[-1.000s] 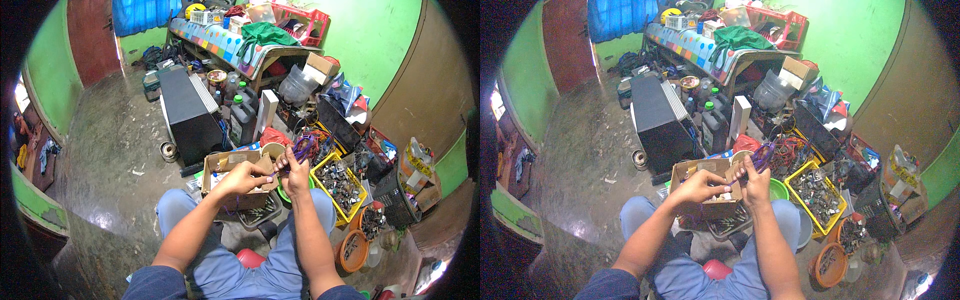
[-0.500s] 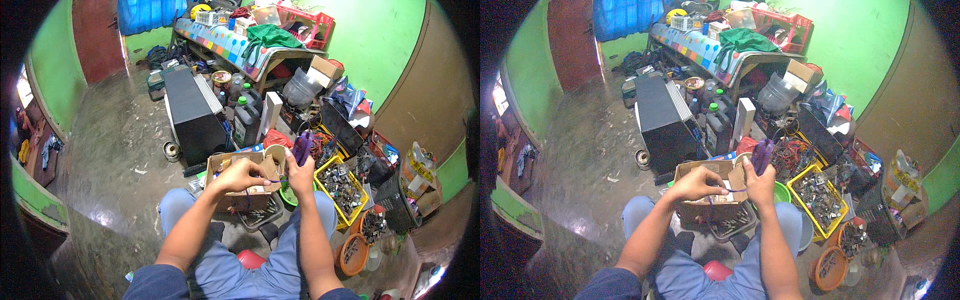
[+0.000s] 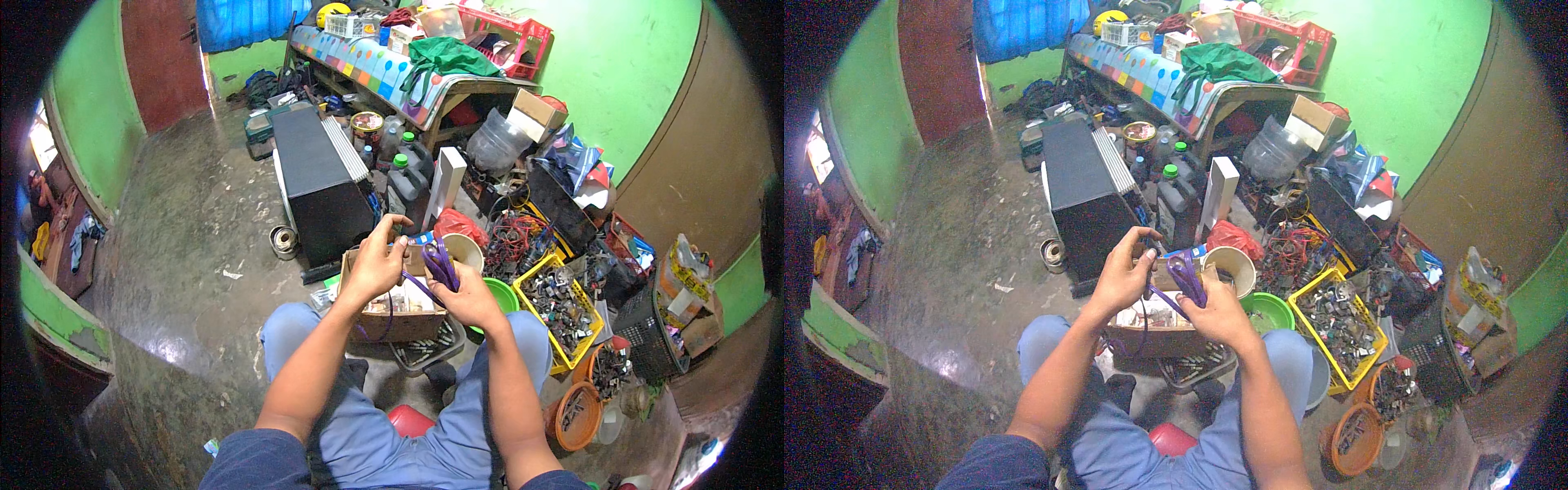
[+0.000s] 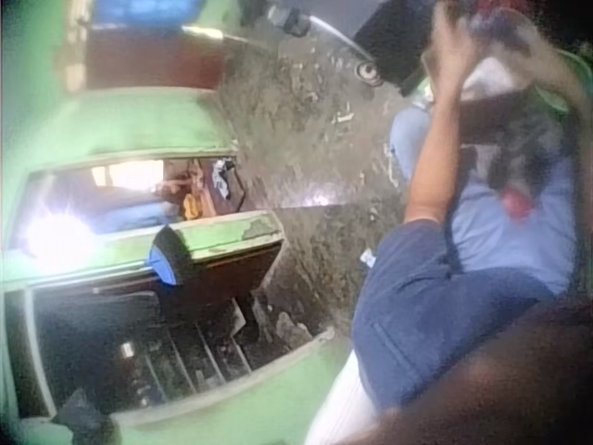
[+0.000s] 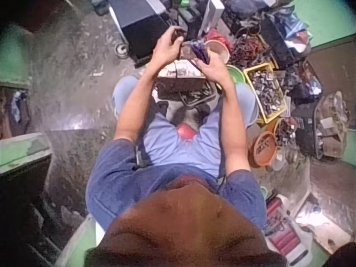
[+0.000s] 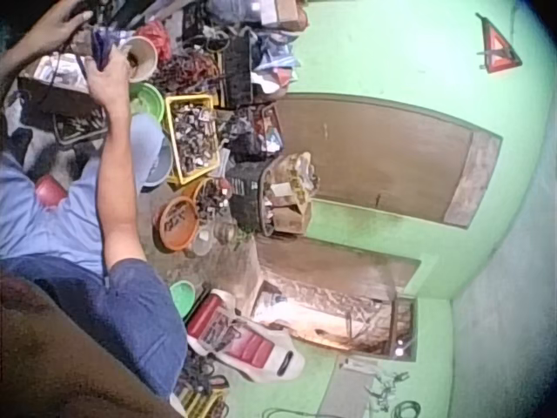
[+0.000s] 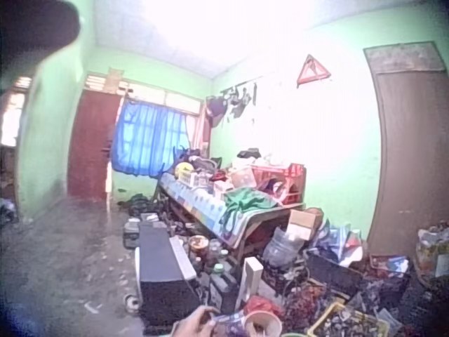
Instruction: The person handles various spark plugs and electronic wires, picks up a cardboard box containing electronic parts, and then uses their hands to work with a blue and red electronic component and a bundle of purple wires.
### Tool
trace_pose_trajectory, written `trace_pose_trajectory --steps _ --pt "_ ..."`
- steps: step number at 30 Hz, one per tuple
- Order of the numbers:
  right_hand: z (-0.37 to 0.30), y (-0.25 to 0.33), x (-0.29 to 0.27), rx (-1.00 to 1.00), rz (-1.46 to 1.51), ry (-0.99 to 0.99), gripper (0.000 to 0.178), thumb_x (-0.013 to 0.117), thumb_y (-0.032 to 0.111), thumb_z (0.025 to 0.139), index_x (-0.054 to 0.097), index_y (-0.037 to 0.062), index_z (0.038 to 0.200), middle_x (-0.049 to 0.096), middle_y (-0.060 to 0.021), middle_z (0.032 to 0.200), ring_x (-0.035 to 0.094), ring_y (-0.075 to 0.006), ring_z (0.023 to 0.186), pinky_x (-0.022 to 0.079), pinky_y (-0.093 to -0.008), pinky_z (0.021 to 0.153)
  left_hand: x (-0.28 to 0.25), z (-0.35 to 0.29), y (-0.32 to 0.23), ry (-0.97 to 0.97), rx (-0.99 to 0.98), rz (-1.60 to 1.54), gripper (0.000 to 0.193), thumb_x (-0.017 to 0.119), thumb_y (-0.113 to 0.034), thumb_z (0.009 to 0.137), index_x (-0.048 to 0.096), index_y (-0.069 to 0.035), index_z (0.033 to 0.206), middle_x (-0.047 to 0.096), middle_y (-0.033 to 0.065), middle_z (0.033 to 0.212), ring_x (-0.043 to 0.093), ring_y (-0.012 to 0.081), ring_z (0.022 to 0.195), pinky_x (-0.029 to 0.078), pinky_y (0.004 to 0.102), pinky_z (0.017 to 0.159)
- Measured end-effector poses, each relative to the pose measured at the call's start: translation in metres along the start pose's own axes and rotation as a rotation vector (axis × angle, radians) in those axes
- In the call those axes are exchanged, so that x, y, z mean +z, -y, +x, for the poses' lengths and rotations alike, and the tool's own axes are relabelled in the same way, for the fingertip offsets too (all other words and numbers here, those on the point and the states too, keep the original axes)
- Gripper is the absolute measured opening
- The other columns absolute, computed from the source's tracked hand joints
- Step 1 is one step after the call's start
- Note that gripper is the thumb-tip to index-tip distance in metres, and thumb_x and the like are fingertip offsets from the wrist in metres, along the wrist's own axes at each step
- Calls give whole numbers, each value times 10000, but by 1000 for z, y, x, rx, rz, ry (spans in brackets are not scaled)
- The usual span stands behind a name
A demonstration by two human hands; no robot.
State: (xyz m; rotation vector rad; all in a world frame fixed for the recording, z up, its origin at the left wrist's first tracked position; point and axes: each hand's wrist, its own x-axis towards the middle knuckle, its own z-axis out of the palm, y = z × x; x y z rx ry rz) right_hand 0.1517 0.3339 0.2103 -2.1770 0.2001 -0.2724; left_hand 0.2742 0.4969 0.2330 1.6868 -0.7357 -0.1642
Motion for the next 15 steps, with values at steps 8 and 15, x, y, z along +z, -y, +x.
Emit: trace_pose_trajectory --steps 8,15 --pt "-6 25 0 -93 -13 164 437 758 284 844 634 11 1162 693 -190 980 679 -288 896 508 -410 827 1 -4 -6 -62 -105 -79 205 520 -72 966 565 -39 1163 627 82 852 603 143 768 497 325 691" --pt "-8 18 0 6 -55 245 347 761 204 822 653 11 1090 699 -205 930 685 -329 886 502 -438 801 5 0 9 3 -1 -26 259 579 -228 984 606 -44 1165 662 101 918 633 129 767 519 299 654"
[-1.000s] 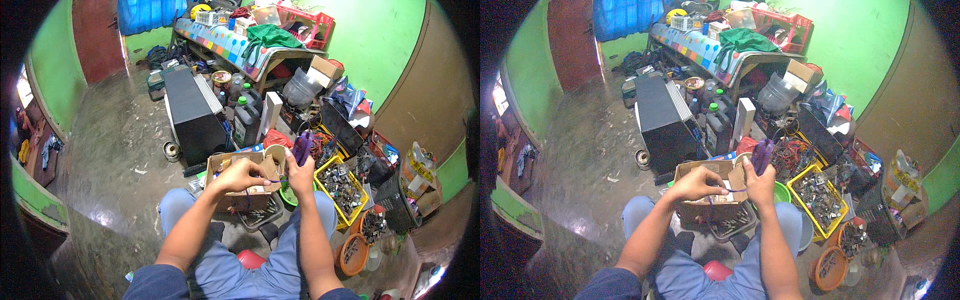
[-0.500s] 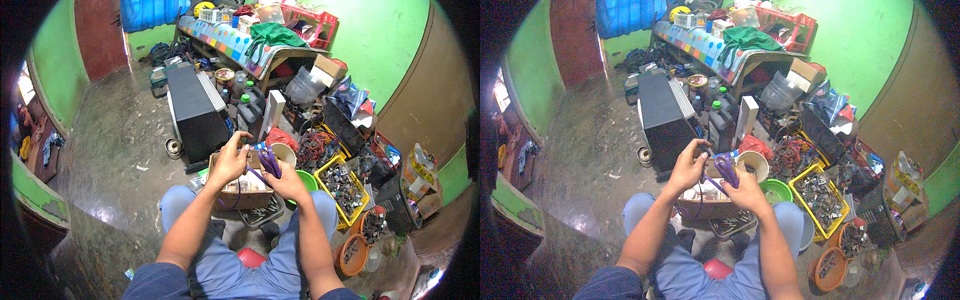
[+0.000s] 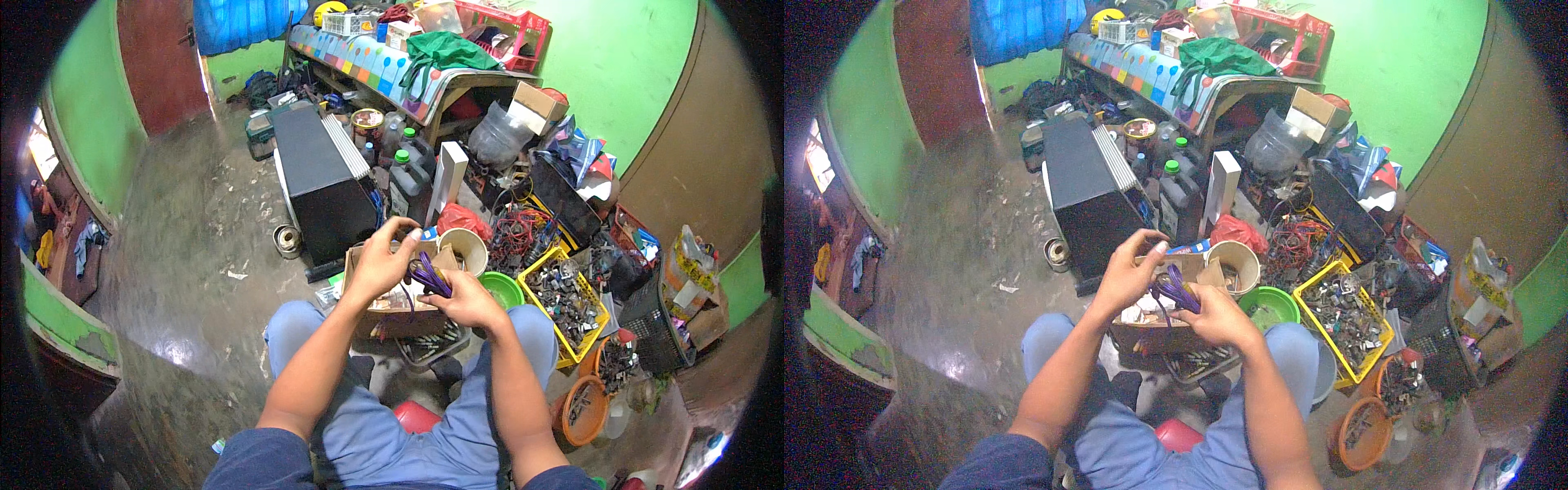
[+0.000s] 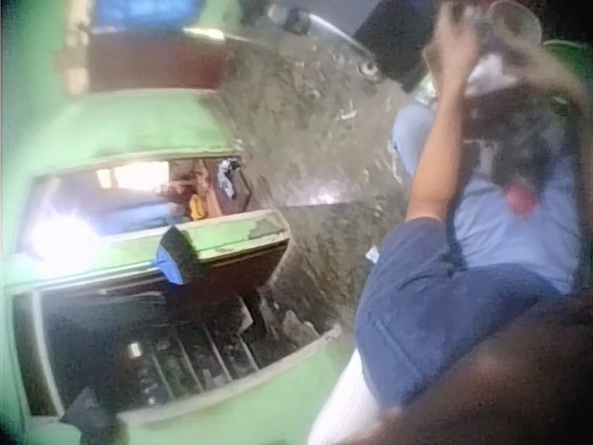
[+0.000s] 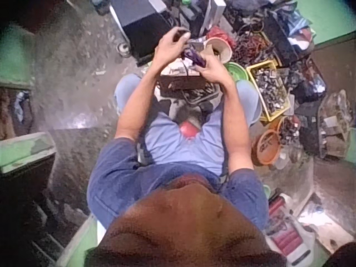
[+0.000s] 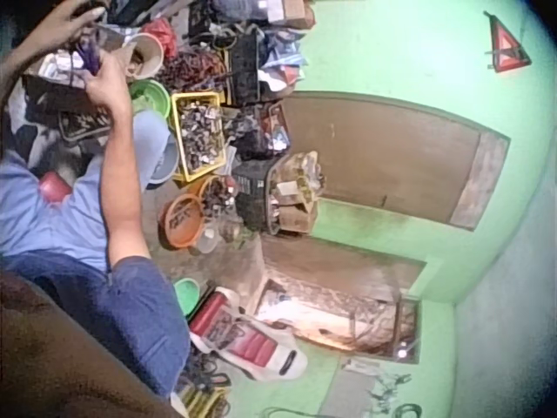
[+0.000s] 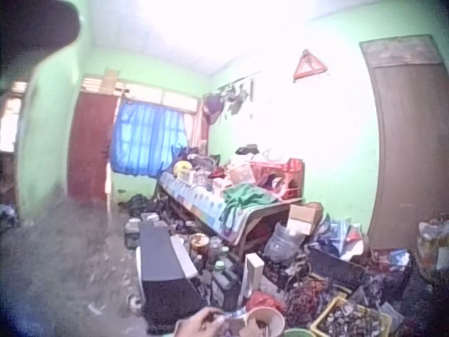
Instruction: The person handles various spark plugs and electronic wires, picks up a cardboard box containing electronic parts, and then uses their hands to work with a blue and red electronic component and a bundle of purple wires.
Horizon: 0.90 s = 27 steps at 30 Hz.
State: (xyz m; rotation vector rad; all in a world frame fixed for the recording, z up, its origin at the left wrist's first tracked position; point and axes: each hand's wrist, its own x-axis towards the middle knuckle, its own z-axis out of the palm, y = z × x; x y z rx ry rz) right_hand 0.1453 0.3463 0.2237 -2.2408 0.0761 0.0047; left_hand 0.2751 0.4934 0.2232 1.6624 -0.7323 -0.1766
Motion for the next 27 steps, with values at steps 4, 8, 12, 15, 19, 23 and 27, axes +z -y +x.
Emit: trace_pose_trajectory --steps 4,8,12,15,19,23,27 --pt "-3 -7 -4 16 -88 -64 254 731 133 811 653 1 1014 675 -190 833 651 -287 774 496 -420 746 12 -10 -5 25 139 119 328 609 -314 970 661 -16 1098 696 116 949 680 184 820 533 346 718" --pt "-5 -14 -2 -28 -215 -134 256 657 47 771 646 4 1023 678 -262 918 651 -436 937 483 -517 845 18 -9 -5 70 357 245 358 612 -328 961 656 8 1076 681 199 874 666 332 691 505 420 661" --pt "-11 -9 -9 -3 -335 -106 288 656 45 749 623 -6 1031 670 -276 928 637 -461 937 482 -530 859 27 -13 3 134 248 378 369 580 -357 975 631 2 1048 640 276 747 647 446 721 498 495 669" --pt "-12 -8 -9 -38 -277 -148 334 700 110 780 601 -10 1075 670 -280 955 638 -464 947 484 -528 864 30 -10 6 135 230 358 368 554 -359 987 629 -3 1042 645 274 743 653 450 719 502 500 663" --pt "-13 3 -1 -24 -205 -243 435 749 212 808 564 -7 1135 666 -280 1015 637 -463 965 489 -522 864 30 -9 10 117 224 356 330 534 -335 996 626 -23 1054 651 272 743 659 449 718 509 513 664" --pt "-14 -7 0 -141 -246 -222 465 744 210 814 529 -3 1168 657 -286 1029 632 -473 968 491 -528 849 31 -14 4 119 240 427 301 534 -328 993 615 -40 1019 653 268 753 651 459 725 507 529 660" --pt "-15 -10 0 -166 -366 -210 412 706 168 830 517 -21 1142 649 -296 980 628 -481 952 485 -547 831 33 -16 5 125 272 414 297 540 -331 988 602 -41 967 652 259 753 638 467 718 499 538 647"
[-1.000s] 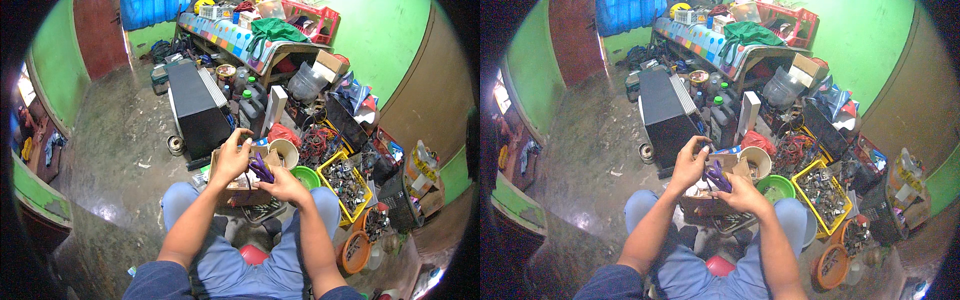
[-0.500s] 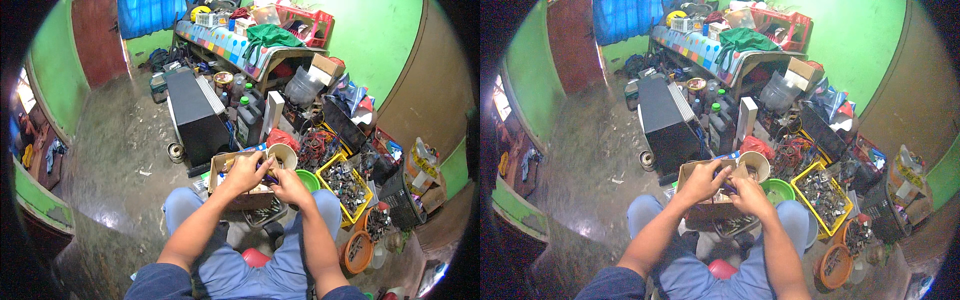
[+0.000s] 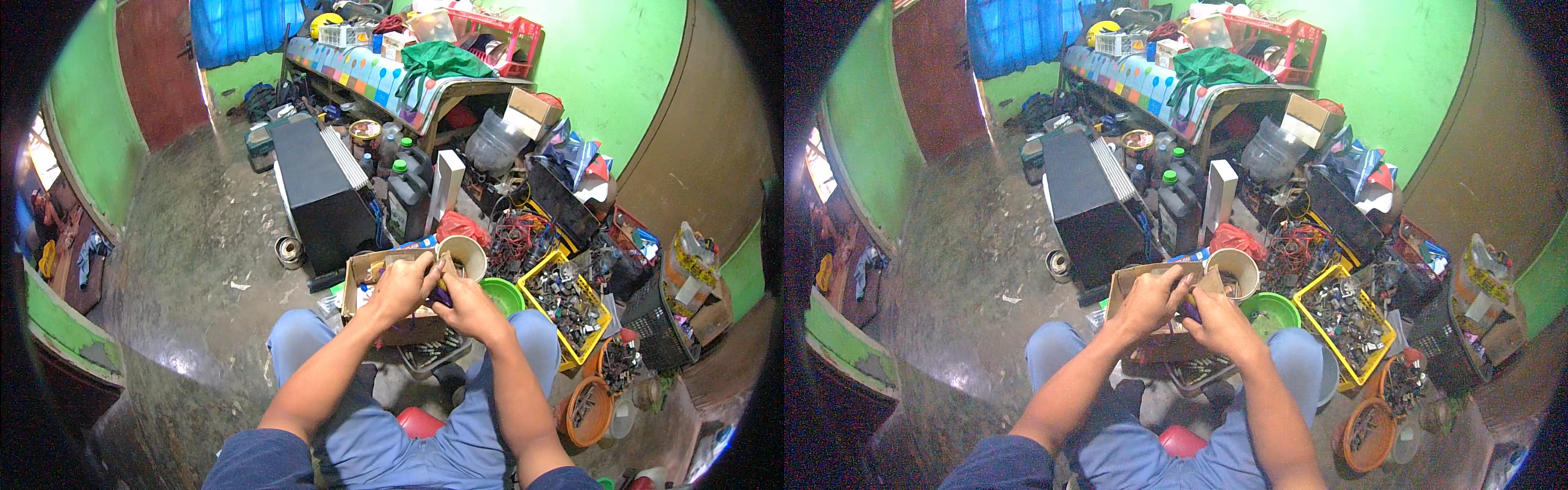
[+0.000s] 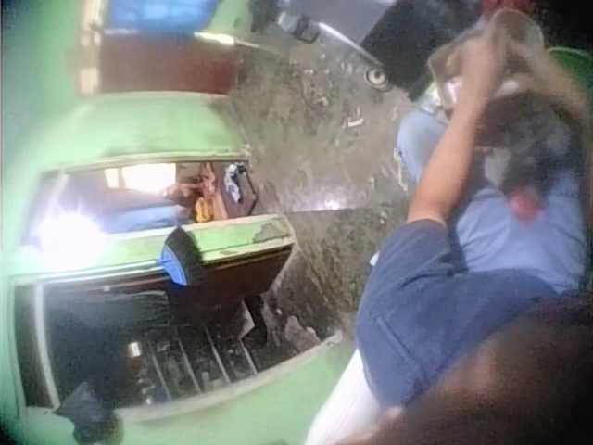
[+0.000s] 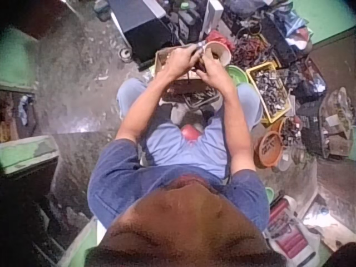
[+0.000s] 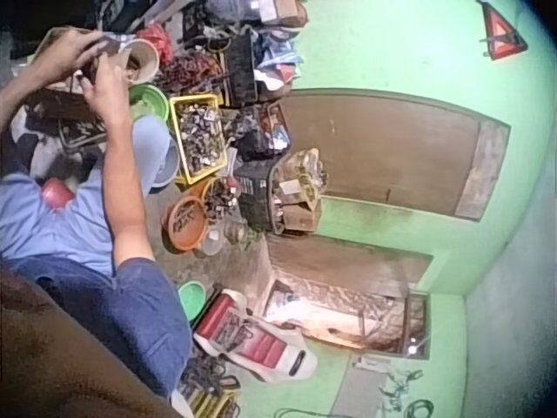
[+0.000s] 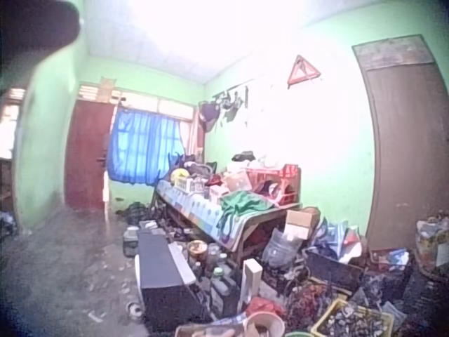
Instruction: The person handles various spark plugs and electronic wires, picks up a cardboard box containing electronic parts, and then uses their hands to work with a blue and red electronic component and a bundle of purple wires.
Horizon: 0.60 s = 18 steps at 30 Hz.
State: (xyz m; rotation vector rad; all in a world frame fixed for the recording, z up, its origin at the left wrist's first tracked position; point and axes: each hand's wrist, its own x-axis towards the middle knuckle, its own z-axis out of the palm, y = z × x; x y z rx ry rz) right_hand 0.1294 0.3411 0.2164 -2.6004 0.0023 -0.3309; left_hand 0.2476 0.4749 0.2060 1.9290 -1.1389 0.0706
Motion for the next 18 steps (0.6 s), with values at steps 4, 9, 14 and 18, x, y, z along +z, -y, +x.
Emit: trace_pose_trajectory --steps 4,9,14,18 --pt "4 6 3 83 60 -44 339 672 129 851 518 -32 1106 644 -303 952 634 -474 929 483 -548 812 -2 2 3 -103 36 -101 294 552 -319 988 614 -32 999 670 241 799 658 439 763 511 496 661" --pt "12 0 -3 110 242 -219 257 639 120 905 537 -8 1103 674 -266 901 663 -442 899 493 -489 774 -20 10 -5 -100 -161 -305 275 608 -280 966 650 -18 1038 702 203 848 707 319 785 517 405 696" --pt "17 -10 -9 94 483 -412 172 614 144 956 578 20 1070 640 -91 800 612 -208 672 470 -341 624 -31 9 1 50 -89 -325 298 585 -288 988 674 -11 1054 681 91 815 641 177 722 478 310 653" --pt "14 -4 -8 248 956 -300 151 594 216 999 582 71 1038 491 62 719 422 -35 586 347 -232 513 -29 7 0 151 -191 -742 241 617 -222 979 664 0 1060 607 -12 778 559 87 700 446 280 624"
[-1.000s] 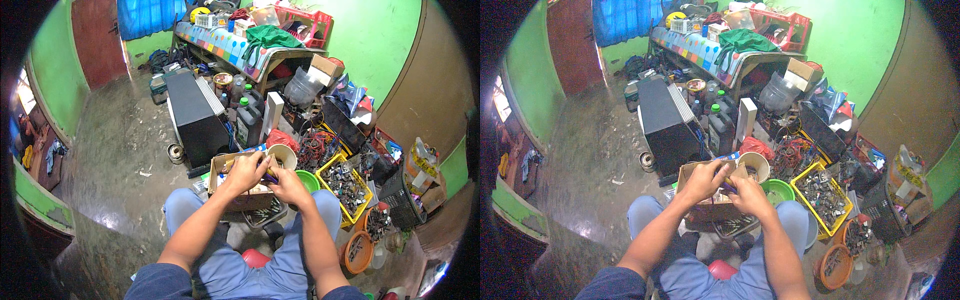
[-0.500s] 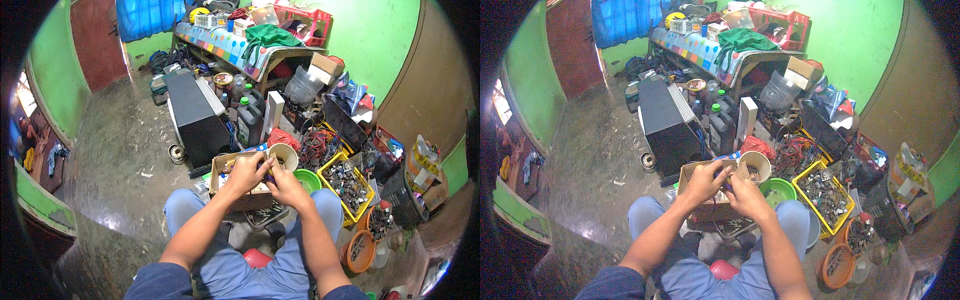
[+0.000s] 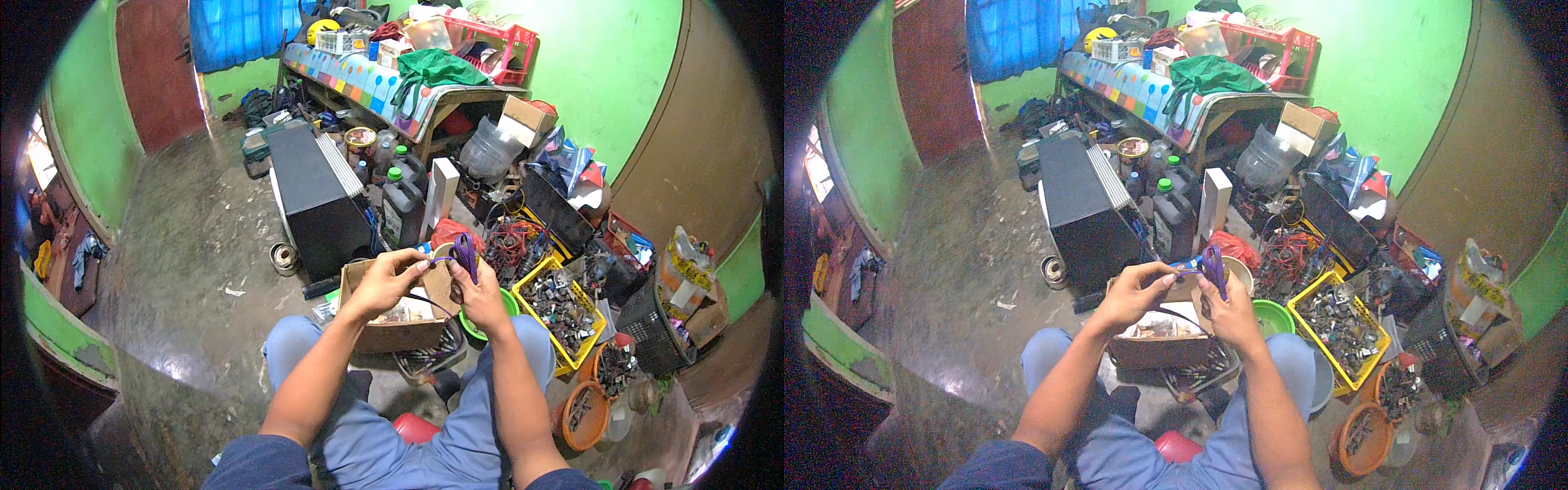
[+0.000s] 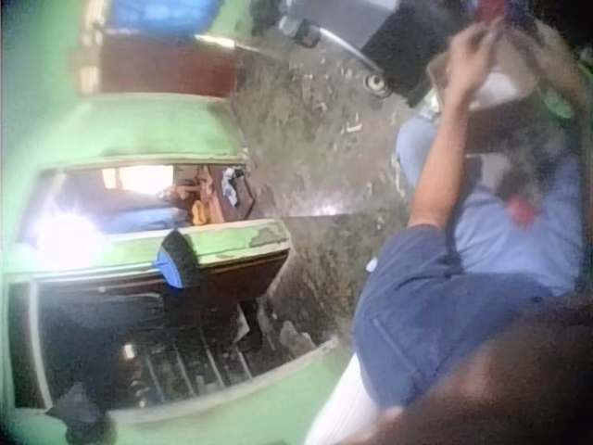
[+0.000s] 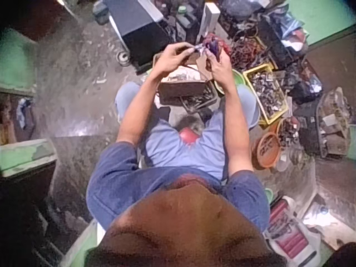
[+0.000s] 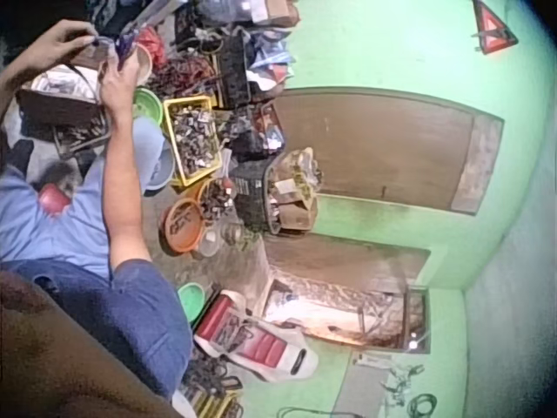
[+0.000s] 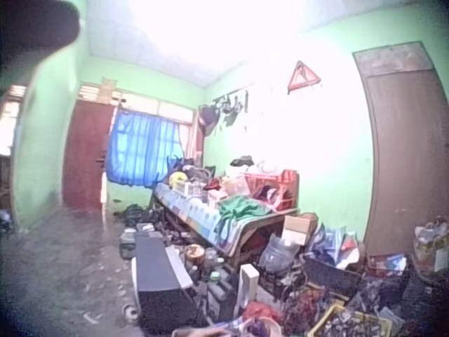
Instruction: The person handles various spark plugs and electronic wires, picks up a cardboard box containing electronic parts, and then uses their hands to work with a blue and red electronic component and a bundle of purple wires.
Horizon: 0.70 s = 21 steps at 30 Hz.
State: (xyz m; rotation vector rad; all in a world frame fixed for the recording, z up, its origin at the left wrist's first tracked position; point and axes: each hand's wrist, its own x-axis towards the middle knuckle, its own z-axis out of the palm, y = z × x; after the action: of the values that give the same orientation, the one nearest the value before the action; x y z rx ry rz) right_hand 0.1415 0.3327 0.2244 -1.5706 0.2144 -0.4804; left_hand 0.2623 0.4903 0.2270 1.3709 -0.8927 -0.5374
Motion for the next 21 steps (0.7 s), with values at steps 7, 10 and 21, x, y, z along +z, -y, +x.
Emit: trace_pose_trajectory --steps 7,10,21 --pt "1 -5 8 39 170 134 252 588 319 1004 576 72 1053 489 63 709 425 -36 573 331 -219 495 -7 2 20 115 -137 -560 206 642 -176 963 635 -26 1105 677 33 905 632 104 836 517 293 770" --pt "2 -15 11 21 136 138 283 588 346 1000 577 70 1061 491 59 713 427 -41 572 341 -224 488 -3 2 29 138 -191 -759 222 657 -152 948 625 -30 1131 691 47 988 654 133 926 520 302 864" --pt "5 -23 17 76 109 168 272 573 359 1005 541 93 1054 486 44 736 450 -62 616 383 -228 564 17 0 35 -26 -191 -925 220 665 -148 943 661 -23 1124 684 44 1019 645 138 909 527 308 834"
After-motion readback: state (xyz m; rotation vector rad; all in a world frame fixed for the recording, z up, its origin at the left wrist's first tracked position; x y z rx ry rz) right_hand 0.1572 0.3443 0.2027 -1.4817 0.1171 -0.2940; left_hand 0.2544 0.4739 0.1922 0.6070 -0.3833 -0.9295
